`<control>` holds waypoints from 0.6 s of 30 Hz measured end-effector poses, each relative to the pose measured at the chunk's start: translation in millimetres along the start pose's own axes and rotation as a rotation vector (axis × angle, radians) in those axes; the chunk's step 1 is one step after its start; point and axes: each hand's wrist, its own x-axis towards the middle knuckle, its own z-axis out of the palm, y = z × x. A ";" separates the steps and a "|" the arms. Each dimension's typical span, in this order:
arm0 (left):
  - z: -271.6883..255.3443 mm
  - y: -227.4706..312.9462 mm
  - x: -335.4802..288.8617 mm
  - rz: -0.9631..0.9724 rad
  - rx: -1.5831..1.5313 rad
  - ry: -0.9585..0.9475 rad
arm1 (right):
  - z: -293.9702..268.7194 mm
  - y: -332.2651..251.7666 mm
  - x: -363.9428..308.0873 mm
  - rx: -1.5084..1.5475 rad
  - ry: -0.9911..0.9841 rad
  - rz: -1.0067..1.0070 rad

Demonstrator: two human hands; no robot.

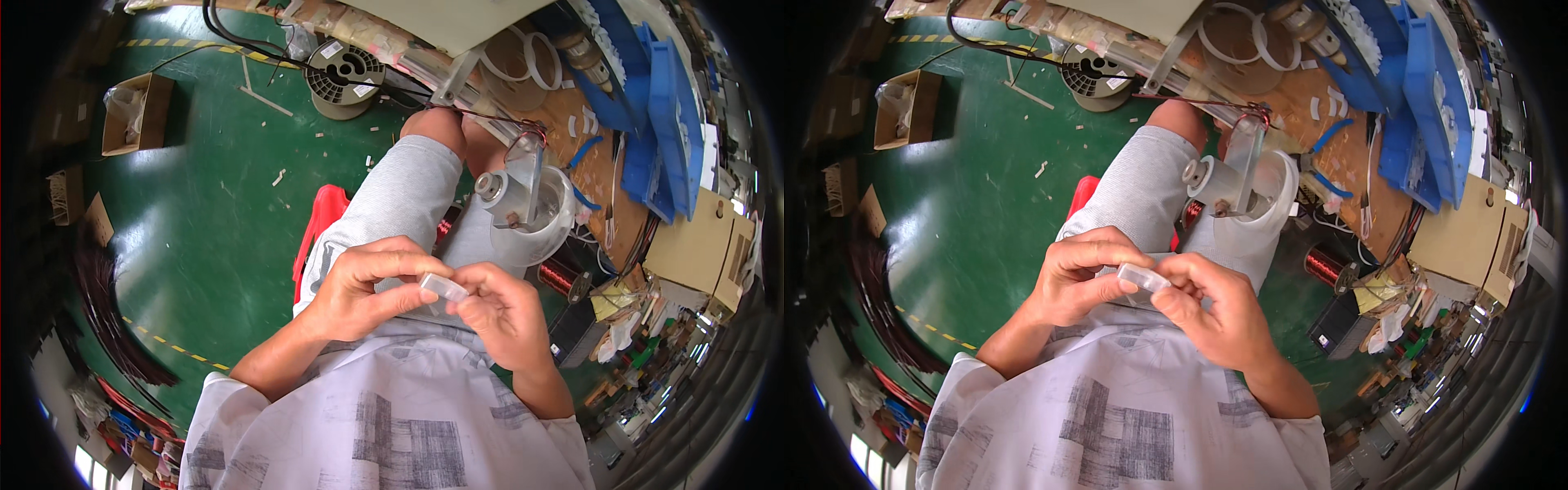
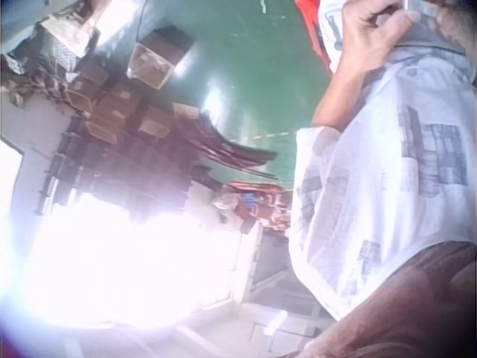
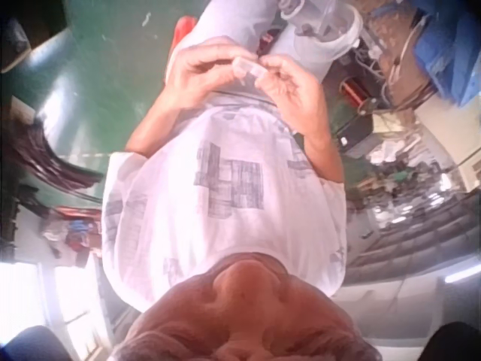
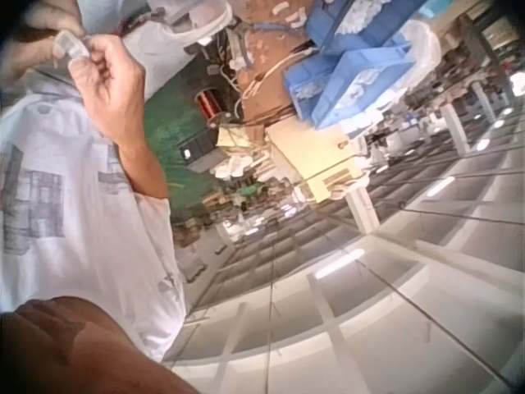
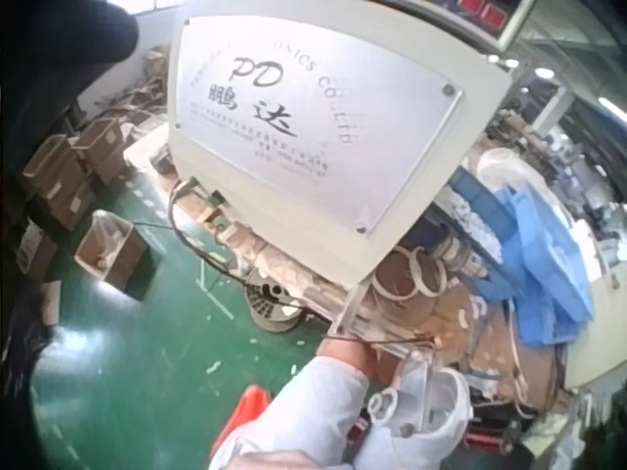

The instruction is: The person assembles small plastic components and wire at a workstation using pliers and a machine.

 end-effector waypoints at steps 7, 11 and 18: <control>13.5 4.1 6.3 0.013 0.115 -0.002 | -5.7 -1.2 0.9 -0.232 0.004 -0.100; 19.1 5.9 7.1 -0.066 0.156 -0.004 | -14.7 11.8 -5.0 -0.124 0.003 -0.041; 31.2 7.1 17.8 -0.101 0.181 -0.078 | -24.4 22.5 -12.7 0.165 0.022 -0.016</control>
